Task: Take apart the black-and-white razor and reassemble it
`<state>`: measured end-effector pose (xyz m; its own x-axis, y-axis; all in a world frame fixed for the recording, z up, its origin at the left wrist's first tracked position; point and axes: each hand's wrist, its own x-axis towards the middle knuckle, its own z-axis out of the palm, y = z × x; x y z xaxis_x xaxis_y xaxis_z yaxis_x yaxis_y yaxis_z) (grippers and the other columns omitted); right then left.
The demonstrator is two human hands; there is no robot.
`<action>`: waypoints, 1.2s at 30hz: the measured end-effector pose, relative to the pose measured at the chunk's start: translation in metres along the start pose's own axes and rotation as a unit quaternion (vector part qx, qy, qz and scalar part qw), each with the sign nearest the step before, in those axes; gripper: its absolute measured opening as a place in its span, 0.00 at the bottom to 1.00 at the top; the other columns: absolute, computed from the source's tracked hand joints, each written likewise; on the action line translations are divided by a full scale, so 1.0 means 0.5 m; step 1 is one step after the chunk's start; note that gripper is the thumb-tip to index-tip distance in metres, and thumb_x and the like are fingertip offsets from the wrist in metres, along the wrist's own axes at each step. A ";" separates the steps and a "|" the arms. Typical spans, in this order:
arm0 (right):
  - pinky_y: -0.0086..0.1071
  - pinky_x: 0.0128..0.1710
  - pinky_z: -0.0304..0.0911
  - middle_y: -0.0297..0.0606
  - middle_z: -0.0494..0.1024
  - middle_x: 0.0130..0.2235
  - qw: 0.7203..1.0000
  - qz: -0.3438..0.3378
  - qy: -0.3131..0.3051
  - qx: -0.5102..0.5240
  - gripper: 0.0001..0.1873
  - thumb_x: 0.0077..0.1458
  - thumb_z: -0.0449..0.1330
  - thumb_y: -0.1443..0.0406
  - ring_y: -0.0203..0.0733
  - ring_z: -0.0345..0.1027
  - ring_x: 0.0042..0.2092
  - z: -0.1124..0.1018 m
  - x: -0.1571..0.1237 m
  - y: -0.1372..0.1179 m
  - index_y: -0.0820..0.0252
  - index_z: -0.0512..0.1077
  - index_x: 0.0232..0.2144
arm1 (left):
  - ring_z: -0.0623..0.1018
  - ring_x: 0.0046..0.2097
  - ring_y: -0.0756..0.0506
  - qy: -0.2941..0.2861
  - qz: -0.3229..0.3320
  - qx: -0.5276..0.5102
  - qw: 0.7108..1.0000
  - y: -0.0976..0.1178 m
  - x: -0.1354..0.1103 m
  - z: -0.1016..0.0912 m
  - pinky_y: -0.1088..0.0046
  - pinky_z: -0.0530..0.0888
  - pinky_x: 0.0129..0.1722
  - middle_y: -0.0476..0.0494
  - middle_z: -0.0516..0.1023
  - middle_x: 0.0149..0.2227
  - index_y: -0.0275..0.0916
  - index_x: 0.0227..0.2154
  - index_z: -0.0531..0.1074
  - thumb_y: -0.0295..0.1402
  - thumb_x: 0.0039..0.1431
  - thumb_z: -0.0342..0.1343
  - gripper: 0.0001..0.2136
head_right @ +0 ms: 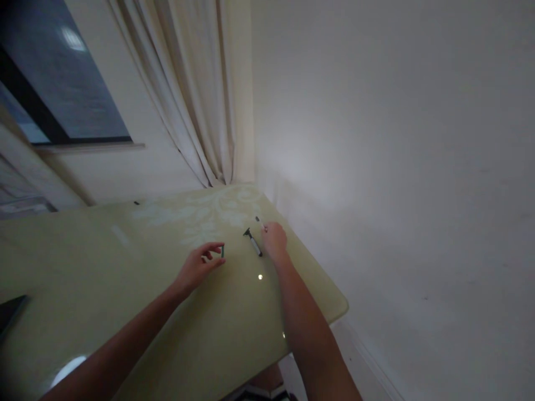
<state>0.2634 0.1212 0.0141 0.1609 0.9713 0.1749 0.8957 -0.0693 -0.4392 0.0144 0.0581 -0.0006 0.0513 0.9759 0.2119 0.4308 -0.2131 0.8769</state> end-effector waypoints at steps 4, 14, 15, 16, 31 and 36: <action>0.30 0.40 0.60 0.46 0.82 0.43 0.999 0.023 -0.012 -0.028 0.09 0.62 0.62 0.65 0.44 0.75 0.44 0.018 -0.004 0.003 0.59 0.81 0.41 | 0.76 0.32 0.46 -0.031 -0.009 0.041 0.999 -0.003 0.062 0.066 0.68 0.74 0.36 0.43 0.84 0.37 0.38 0.45 0.81 0.33 0.47 0.65 0.19; 0.31 0.40 0.62 0.47 0.81 0.46 1.000 0.019 0.018 0.006 0.13 0.65 0.60 0.60 0.45 0.75 0.45 0.022 -0.007 -0.011 0.60 0.79 0.46 | 0.79 0.38 0.43 -0.033 -0.017 0.161 0.986 -0.018 0.084 0.103 0.68 0.72 0.39 0.41 0.83 0.41 0.39 0.49 0.80 0.40 0.56 0.64 0.19; 0.31 0.40 0.61 0.46 0.81 0.46 1.000 0.014 0.024 0.011 0.13 0.65 0.59 0.60 0.44 0.74 0.45 0.021 -0.008 -0.014 0.59 0.79 0.45 | 0.79 0.40 0.42 -0.032 -0.005 0.179 0.983 -0.022 0.082 0.102 0.68 0.71 0.40 0.41 0.83 0.41 0.39 0.49 0.81 0.40 0.57 0.63 0.18; 0.31 0.40 0.61 0.45 0.81 0.45 0.999 0.008 0.029 0.016 0.12 0.65 0.59 0.60 0.44 0.74 0.45 0.020 -0.010 -0.018 0.59 0.79 0.44 | 0.79 0.41 0.42 -0.032 0.005 0.192 0.981 -0.026 0.080 0.100 0.67 0.71 0.41 0.41 0.83 0.41 0.39 0.49 0.81 0.40 0.57 0.62 0.18; 0.35 0.43 0.63 0.46 0.83 0.40 0.996 -0.070 0.001 -0.050 0.13 0.63 0.62 0.56 0.49 0.75 0.44 0.028 -0.023 -0.040 0.59 0.80 0.38 | 0.79 0.39 0.42 -0.046 0.011 0.135 0.990 -0.032 0.089 0.047 0.66 0.76 0.41 0.37 0.79 0.46 0.39 0.46 0.82 0.44 0.53 0.62 0.20; 0.35 0.40 0.65 0.47 0.83 0.41 0.996 -0.069 -0.040 -0.047 0.08 0.61 0.62 0.62 0.50 0.77 0.42 0.038 -0.033 -0.049 0.58 0.81 0.37 | 0.81 0.44 0.37 -0.016 0.040 0.186 0.982 -0.108 0.036 -0.113 0.60 0.77 0.47 0.39 0.81 0.47 0.44 0.42 0.83 0.50 0.51 0.62 0.20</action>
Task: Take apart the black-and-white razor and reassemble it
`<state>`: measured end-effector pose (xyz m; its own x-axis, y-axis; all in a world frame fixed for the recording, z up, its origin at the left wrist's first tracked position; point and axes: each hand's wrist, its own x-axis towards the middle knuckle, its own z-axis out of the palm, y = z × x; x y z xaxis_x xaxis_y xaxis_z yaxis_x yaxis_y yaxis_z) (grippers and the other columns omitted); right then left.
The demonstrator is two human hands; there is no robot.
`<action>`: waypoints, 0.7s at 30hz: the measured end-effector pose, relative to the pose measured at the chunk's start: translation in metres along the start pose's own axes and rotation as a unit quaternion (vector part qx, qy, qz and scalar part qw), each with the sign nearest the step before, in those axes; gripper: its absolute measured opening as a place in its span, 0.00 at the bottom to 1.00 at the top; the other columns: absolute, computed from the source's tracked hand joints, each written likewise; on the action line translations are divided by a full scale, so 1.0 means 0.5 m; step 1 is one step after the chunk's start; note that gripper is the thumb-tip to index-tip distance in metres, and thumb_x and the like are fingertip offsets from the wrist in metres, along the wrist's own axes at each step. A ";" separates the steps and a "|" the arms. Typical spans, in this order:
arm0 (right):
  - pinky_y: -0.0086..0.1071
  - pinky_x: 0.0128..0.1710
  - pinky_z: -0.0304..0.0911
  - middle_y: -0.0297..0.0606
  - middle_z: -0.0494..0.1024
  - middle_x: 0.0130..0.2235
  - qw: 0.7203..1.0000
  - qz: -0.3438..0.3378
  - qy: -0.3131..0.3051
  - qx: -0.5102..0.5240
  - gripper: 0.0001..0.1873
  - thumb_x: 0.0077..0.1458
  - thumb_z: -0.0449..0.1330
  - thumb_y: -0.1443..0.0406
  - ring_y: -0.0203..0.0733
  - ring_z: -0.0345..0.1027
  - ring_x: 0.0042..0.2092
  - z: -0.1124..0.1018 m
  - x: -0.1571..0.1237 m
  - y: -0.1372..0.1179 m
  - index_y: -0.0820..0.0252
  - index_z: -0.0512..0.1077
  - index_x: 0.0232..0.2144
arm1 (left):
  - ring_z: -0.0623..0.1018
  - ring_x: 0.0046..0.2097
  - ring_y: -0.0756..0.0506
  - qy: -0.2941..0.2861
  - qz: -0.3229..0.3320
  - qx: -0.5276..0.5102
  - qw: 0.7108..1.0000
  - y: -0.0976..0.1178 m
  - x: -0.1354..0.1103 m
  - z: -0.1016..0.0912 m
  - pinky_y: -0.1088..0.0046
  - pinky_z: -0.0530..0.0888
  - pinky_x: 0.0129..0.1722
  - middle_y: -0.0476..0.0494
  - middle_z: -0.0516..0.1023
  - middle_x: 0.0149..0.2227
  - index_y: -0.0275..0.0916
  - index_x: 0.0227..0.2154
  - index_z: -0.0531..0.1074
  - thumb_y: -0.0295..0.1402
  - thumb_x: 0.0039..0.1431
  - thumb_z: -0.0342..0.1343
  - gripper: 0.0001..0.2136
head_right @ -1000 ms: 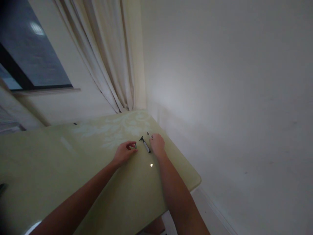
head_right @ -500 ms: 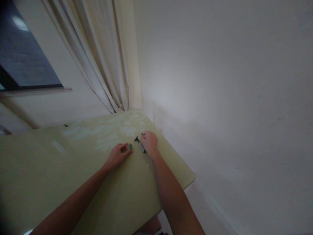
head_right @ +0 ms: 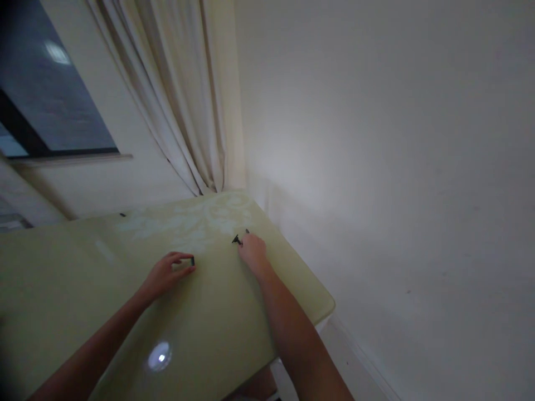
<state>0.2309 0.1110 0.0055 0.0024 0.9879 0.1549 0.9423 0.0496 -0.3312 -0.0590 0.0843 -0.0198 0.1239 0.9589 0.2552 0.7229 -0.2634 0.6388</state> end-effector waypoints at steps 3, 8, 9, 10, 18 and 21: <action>0.33 0.40 0.65 0.45 0.83 0.41 0.999 -0.014 -0.005 0.039 0.07 0.60 0.62 0.65 0.47 0.77 0.42 0.005 -0.006 -0.023 0.59 0.81 0.38 | 0.80 0.52 0.34 0.027 -0.011 0.045 0.999 -0.064 -0.045 -0.059 0.56 0.73 0.57 0.40 0.82 0.51 0.46 0.40 0.84 0.53 0.51 0.62 0.20; 0.29 0.39 0.62 0.38 0.83 0.37 0.990 -0.061 -0.033 0.126 0.08 0.58 0.64 0.64 0.40 0.75 0.39 0.029 -0.024 -0.111 0.60 0.79 0.40 | 0.80 0.55 0.35 0.028 -0.026 0.061 0.997 -0.077 -0.081 -0.073 0.59 0.71 0.59 0.41 0.80 0.55 0.46 0.44 0.83 0.53 0.55 0.59 0.21; 0.28 0.38 0.62 0.38 0.83 0.37 0.988 -0.070 -0.034 0.130 0.08 0.58 0.64 0.64 0.40 0.75 0.38 0.035 -0.026 -0.134 0.59 0.79 0.40 | 0.80 0.55 0.35 0.034 -0.028 0.066 0.997 -0.073 -0.081 -0.069 0.59 0.72 0.59 0.41 0.80 0.56 0.46 0.44 0.83 0.53 0.55 0.59 0.21; 0.28 0.38 0.61 0.37 0.83 0.37 0.988 -0.079 -0.034 0.129 0.08 0.57 0.65 0.64 0.40 0.75 0.38 0.042 -0.028 -0.156 0.59 0.78 0.40 | 0.80 0.55 0.35 0.038 -0.030 0.071 0.996 -0.069 -0.081 -0.066 0.58 0.72 0.59 0.40 0.80 0.56 0.45 0.45 0.83 0.52 0.56 0.59 0.21; 0.32 0.40 0.61 0.41 0.81 0.40 0.989 -0.101 -0.043 0.098 0.08 0.60 0.62 0.63 0.44 0.74 0.42 0.107 -0.024 -0.283 0.59 0.75 0.41 | 0.77 0.59 0.34 0.015 -0.009 0.044 0.999 -0.083 -0.082 -0.061 0.55 0.70 0.62 0.38 0.77 0.61 0.43 0.48 0.82 0.52 0.58 0.57 0.23; 0.32 0.40 0.62 0.42 0.80 0.41 0.989 -0.101 -0.039 0.096 0.12 0.61 0.64 0.58 0.44 0.74 0.42 0.114 -0.024 -0.277 0.59 0.74 0.42 | 0.77 0.60 0.35 0.012 -0.005 0.032 0.999 -0.089 -0.081 -0.059 0.55 0.69 0.63 0.37 0.77 0.61 0.43 0.49 0.81 0.51 0.59 0.57 0.23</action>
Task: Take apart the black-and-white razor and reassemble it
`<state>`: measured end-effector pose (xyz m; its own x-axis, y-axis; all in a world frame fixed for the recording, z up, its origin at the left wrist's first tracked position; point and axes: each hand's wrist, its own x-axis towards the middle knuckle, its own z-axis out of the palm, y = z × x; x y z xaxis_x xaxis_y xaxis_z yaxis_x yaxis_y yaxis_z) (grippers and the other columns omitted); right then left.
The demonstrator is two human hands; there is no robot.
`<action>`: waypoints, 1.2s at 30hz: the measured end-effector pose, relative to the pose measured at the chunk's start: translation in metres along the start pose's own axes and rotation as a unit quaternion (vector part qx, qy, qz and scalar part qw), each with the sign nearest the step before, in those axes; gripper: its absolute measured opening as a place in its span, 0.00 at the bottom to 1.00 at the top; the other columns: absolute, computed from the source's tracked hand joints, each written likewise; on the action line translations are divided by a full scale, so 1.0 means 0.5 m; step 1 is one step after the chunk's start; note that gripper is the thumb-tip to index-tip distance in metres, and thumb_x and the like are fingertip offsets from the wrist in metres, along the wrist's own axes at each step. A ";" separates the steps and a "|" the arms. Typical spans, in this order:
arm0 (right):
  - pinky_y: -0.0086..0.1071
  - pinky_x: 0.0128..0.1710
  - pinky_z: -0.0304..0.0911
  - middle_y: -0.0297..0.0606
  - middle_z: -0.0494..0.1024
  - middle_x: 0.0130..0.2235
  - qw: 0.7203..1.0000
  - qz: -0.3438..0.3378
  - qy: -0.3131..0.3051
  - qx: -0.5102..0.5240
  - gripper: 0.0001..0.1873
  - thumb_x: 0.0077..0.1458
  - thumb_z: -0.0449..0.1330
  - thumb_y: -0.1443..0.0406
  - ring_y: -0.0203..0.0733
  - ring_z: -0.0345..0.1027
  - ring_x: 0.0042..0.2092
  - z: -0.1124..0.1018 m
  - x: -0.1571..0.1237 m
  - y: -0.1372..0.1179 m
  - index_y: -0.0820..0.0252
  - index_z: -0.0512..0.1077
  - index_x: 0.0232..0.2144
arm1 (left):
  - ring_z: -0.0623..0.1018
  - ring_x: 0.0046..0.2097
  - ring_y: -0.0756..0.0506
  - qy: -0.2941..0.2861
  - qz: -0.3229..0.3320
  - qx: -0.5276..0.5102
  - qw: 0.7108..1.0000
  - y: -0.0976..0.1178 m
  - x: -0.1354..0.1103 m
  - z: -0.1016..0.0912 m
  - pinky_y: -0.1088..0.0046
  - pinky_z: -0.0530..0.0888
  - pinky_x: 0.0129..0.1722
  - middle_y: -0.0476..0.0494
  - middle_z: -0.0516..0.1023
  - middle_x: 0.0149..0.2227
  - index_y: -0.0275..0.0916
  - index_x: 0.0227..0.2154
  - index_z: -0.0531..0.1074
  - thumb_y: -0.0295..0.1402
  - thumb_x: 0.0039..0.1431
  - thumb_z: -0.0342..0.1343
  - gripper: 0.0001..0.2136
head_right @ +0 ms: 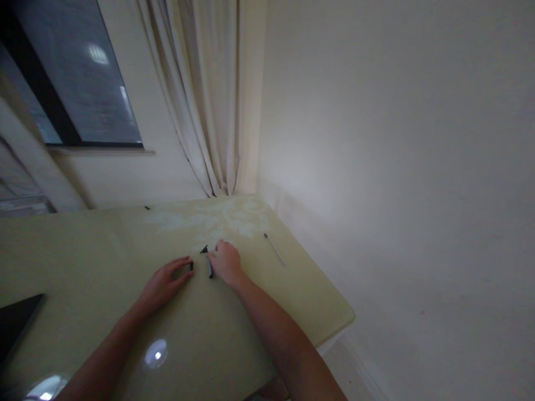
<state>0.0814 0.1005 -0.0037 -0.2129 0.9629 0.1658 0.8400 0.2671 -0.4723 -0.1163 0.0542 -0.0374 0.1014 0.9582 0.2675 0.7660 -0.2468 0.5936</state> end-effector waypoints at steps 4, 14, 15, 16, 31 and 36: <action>0.34 0.43 0.63 0.43 0.79 0.43 0.996 0.024 0.068 -0.061 0.11 0.63 0.63 0.59 0.45 0.73 0.43 -0.067 -0.013 0.076 0.60 0.74 0.43 | 0.78 0.59 0.35 0.011 -0.002 0.002 1.000 0.004 0.004 0.003 0.56 0.69 0.62 0.37 0.79 0.59 0.41 0.51 0.80 0.48 0.60 0.55 0.22; 0.36 0.43 0.62 0.46 0.78 0.43 0.978 0.123 0.114 -0.122 0.09 0.62 0.58 0.73 0.48 0.74 0.45 -0.192 -0.066 0.286 0.59 0.75 0.42 | 0.78 0.56 0.35 0.018 -0.011 0.044 0.999 0.017 0.010 0.008 0.55 0.71 0.59 0.36 0.79 0.57 0.40 0.50 0.79 0.46 0.62 0.54 0.21; 0.34 0.43 0.62 0.46 0.79 0.42 0.982 0.109 0.105 -0.116 0.10 0.62 0.57 0.74 0.46 0.74 0.44 -0.181 -0.062 0.276 0.60 0.76 0.40 | 0.78 0.56 0.35 0.019 -0.008 0.042 0.999 0.016 0.010 0.009 0.55 0.71 0.60 0.36 0.79 0.57 0.40 0.50 0.79 0.46 0.62 0.54 0.21; 0.33 0.43 0.62 0.46 0.79 0.42 0.985 0.095 0.098 -0.109 0.09 0.61 0.57 0.74 0.45 0.74 0.44 -0.167 -0.057 0.260 0.61 0.76 0.39 | 0.78 0.56 0.35 0.020 -0.005 0.040 0.999 0.014 0.009 0.009 0.55 0.70 0.60 0.37 0.79 0.57 0.40 0.50 0.79 0.46 0.62 0.54 0.20; 0.33 0.40 0.63 0.43 0.76 0.45 0.996 -0.041 0.078 0.000 0.12 0.60 0.63 0.63 0.43 0.71 0.40 -0.049 -0.072 0.075 0.59 0.72 0.46 | 0.78 0.57 0.36 0.037 -0.014 0.022 0.999 0.001 -0.003 0.011 0.55 0.71 0.61 0.37 0.80 0.56 0.41 0.49 0.78 0.47 0.61 0.55 0.20; 0.29 0.35 0.58 0.35 0.76 0.33 0.990 -0.036 0.102 0.095 0.02 0.60 0.61 0.67 0.37 0.68 0.33 -0.074 -0.088 0.093 0.60 0.74 0.35 | 0.78 0.56 0.36 0.034 -0.016 0.027 0.999 -0.002 -0.006 0.010 0.53 0.71 0.61 0.38 0.80 0.56 0.42 0.48 0.79 0.47 0.61 0.56 0.19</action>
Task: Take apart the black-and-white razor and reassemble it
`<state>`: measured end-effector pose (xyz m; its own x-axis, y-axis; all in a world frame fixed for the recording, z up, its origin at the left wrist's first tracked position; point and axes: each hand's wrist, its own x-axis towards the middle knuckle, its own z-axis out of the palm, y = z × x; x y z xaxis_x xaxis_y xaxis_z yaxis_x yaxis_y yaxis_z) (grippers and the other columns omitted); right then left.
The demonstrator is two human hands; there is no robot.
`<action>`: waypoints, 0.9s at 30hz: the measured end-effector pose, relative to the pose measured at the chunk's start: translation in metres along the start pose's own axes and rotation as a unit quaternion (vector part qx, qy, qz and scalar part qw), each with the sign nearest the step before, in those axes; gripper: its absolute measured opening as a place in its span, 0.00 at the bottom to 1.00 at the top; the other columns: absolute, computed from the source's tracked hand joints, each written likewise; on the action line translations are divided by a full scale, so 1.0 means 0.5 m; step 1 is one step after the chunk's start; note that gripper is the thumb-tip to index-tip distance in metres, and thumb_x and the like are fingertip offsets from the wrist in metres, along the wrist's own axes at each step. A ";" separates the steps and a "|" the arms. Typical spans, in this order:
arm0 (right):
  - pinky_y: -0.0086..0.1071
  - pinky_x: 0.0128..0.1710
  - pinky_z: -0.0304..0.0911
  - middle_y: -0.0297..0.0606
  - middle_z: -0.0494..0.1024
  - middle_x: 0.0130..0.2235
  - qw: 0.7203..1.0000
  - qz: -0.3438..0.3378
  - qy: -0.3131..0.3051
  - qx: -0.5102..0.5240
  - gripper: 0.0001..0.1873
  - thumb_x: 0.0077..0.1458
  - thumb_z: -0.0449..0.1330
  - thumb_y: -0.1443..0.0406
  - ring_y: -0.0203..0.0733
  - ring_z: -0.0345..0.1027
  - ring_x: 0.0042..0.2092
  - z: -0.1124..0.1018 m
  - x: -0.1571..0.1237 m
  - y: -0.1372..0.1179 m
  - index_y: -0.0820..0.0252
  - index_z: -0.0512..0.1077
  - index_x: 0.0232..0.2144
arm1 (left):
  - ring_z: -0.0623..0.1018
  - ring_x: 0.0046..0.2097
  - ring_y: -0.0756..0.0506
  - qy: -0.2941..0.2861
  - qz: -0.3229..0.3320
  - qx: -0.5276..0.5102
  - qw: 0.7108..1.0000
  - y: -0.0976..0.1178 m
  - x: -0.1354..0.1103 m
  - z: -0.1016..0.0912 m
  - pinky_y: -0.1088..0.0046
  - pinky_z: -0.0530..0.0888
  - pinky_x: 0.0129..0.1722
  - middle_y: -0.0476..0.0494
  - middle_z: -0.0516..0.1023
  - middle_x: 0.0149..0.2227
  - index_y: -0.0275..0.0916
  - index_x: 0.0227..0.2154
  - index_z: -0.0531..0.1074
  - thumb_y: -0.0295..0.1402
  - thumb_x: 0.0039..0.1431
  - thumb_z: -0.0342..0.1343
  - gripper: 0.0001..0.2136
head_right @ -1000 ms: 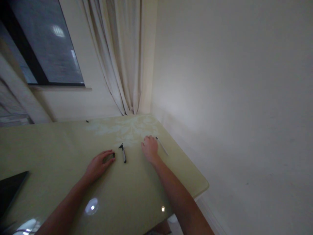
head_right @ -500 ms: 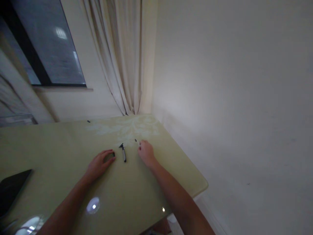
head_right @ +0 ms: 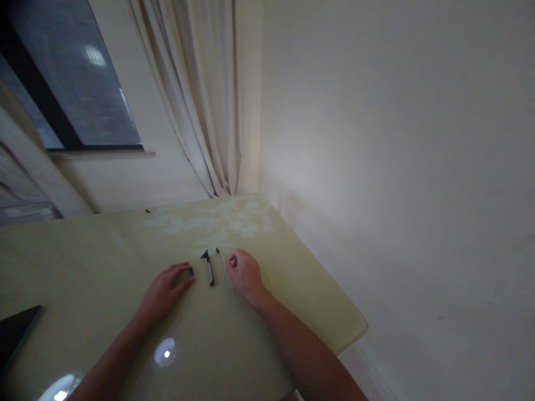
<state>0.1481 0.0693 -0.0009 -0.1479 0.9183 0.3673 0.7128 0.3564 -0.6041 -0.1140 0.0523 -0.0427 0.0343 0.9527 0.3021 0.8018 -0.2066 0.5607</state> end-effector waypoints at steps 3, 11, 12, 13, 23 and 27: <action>0.29 0.34 0.56 0.34 0.76 0.30 0.999 -0.004 -0.001 0.037 0.04 0.60 0.61 0.68 0.36 0.67 0.32 0.002 -0.002 -0.006 0.61 0.74 0.32 | 0.78 0.57 0.35 -0.002 0.004 0.005 1.000 -0.003 -0.003 0.001 0.53 0.70 0.61 0.38 0.79 0.57 0.42 0.49 0.79 0.48 0.62 0.56 0.20; 0.30 0.36 0.58 0.35 0.78 0.32 0.998 -0.034 -0.049 -0.015 0.04 0.62 0.61 0.66 0.38 0.68 0.34 0.024 -0.017 -0.019 0.59 0.75 0.33 | 0.78 0.58 0.35 0.009 0.002 0.033 0.999 -0.001 -0.011 0.002 0.53 0.71 0.61 0.37 0.80 0.56 0.40 0.54 0.77 0.48 0.62 0.55 0.23; 0.31 0.38 0.59 0.36 0.78 0.33 0.997 -0.043 -0.052 -0.031 0.05 0.63 0.61 0.65 0.39 0.69 0.36 0.025 -0.017 -0.021 0.59 0.75 0.34 | 0.78 0.57 0.35 0.011 0.002 0.035 0.999 -0.001 -0.011 0.002 0.54 0.71 0.60 0.36 0.80 0.56 0.40 0.54 0.77 0.49 0.62 0.55 0.23; 0.32 0.40 0.61 0.38 0.79 0.35 0.996 -0.053 -0.054 -0.047 0.07 0.64 0.61 0.63 0.41 0.70 0.38 0.028 -0.018 -0.024 0.59 0.75 0.35 | 0.78 0.57 0.35 0.013 0.003 0.036 0.999 -0.001 -0.011 0.003 0.54 0.72 0.60 0.36 0.80 0.55 0.40 0.54 0.76 0.49 0.62 0.55 0.23; 0.39 0.46 0.66 0.47 0.81 0.43 0.978 -0.086 -0.096 -0.163 0.12 0.64 0.60 0.59 0.51 0.74 0.46 0.070 -0.025 -0.071 0.60 0.73 0.46 | 0.78 0.55 0.35 0.023 0.037 0.046 0.998 0.004 -0.015 0.005 0.52 0.72 0.59 0.35 0.80 0.54 0.39 0.53 0.75 0.50 0.65 0.52 0.24; 0.36 0.43 0.66 0.45 0.81 0.42 0.984 -0.065 -0.099 -0.136 0.09 0.62 0.60 0.64 0.48 0.75 0.44 0.078 -0.024 -0.065 0.59 0.73 0.45 | 0.79 0.54 0.36 0.030 0.048 0.037 0.998 0.012 -0.018 0.001 0.54 0.73 0.57 0.37 0.81 0.52 0.41 0.52 0.76 0.52 0.65 0.51 0.23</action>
<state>0.1002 0.0535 -0.0132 -0.3615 0.8930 0.2680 0.8320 0.4387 -0.3396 -0.1093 0.0426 -0.0423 0.0782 0.9139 0.3983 0.8388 -0.2762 0.4692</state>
